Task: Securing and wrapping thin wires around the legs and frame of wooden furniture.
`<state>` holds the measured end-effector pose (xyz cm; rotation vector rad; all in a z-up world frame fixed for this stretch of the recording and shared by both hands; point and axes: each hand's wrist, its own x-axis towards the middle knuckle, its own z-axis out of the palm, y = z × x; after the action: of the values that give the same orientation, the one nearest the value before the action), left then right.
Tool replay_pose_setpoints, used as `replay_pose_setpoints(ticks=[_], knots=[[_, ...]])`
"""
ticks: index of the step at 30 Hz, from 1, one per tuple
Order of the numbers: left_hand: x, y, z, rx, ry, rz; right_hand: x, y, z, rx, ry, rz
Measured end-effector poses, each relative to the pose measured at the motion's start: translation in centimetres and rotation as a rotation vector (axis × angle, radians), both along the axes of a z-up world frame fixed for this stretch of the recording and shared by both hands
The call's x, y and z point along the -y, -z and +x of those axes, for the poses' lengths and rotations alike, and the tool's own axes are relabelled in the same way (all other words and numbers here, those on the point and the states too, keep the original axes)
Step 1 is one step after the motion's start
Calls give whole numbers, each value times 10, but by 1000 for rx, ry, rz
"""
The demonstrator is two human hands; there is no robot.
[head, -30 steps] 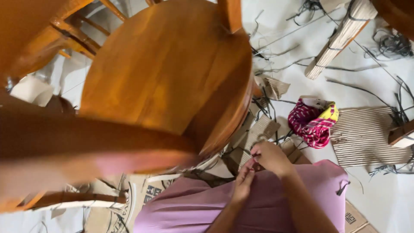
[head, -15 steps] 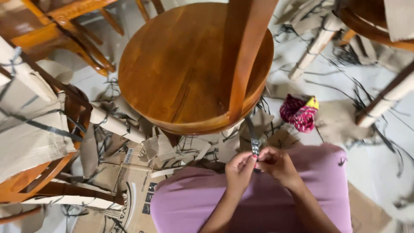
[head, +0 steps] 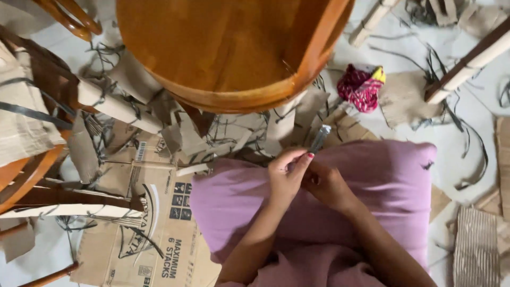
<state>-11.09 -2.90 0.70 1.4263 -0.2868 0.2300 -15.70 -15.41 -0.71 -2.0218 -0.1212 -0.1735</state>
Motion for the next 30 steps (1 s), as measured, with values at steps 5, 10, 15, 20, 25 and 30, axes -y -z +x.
replay_pose_setpoints(ticks=[5,10,15,20,25,30], knots=[[20,-4,-32,32,16,57,24,25,-24,-37,-21,-28],[31,-2,-50,59,-31,133,30,-3,-42,22,-99,27],[36,-16,-73,54,-73,181,46,-8,-60,37,-194,138],[27,-43,-97,78,-113,243,59,-38,-64,160,-177,379],[23,-37,-102,78,-120,236,58,-74,-76,371,-55,143],[48,-11,-96,45,-70,256,81,-52,-106,469,136,-284]])
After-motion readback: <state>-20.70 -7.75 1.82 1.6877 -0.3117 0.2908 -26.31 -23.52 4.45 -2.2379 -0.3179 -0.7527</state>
